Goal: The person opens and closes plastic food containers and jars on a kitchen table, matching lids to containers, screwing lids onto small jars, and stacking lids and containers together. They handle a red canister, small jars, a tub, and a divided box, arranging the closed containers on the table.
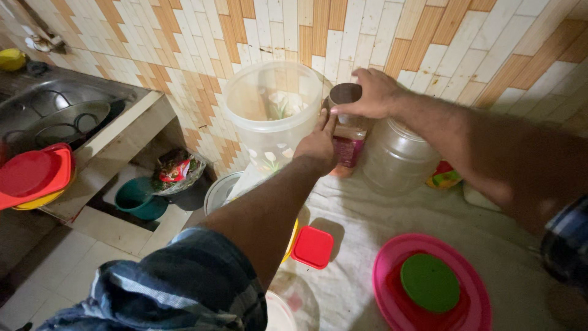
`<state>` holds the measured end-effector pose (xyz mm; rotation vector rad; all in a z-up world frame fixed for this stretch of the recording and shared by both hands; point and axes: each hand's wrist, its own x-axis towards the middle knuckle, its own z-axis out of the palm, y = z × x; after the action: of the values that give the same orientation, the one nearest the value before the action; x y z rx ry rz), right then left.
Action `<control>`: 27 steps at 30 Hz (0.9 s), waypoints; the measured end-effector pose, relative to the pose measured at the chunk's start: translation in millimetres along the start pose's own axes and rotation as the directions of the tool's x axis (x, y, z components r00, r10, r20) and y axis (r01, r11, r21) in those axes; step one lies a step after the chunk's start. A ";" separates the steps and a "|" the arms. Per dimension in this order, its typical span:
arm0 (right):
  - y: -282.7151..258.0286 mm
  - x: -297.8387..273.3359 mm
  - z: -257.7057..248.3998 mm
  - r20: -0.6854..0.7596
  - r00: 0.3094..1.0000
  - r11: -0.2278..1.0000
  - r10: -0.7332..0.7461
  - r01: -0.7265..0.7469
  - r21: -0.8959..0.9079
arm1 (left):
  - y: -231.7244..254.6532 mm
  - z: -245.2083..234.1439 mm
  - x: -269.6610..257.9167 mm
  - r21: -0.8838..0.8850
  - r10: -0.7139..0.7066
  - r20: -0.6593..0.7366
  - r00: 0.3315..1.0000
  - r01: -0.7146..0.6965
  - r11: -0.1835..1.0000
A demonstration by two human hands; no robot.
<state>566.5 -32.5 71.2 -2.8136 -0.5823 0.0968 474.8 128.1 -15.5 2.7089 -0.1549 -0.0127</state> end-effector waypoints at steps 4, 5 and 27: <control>12.4 15.7 -7.8 0.079 0.971 0.969 -0.227 0.218 0.117 | 1.1 -2.4 -1.6 0.011 0.018 -0.022 1.000 -0.018 1.000; 14.0 19.1 -7.1 0.079 0.973 0.974 -0.216 0.209 0.089 | 2.0 -3.6 -1.5 0.013 0.005 -0.014 1.000 -0.005 1.000; 18.2 15.2 -3.7 0.107 0.984 0.989 -0.140 0.135 0.056 | 35.9 -7.2 -1.5 -0.310 -0.188 -0.455 0.870 0.043 0.950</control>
<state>587.8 -43.5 69.7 -2.7247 -0.7868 0.2374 469.8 98.8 5.9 2.3359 0.1516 0.5565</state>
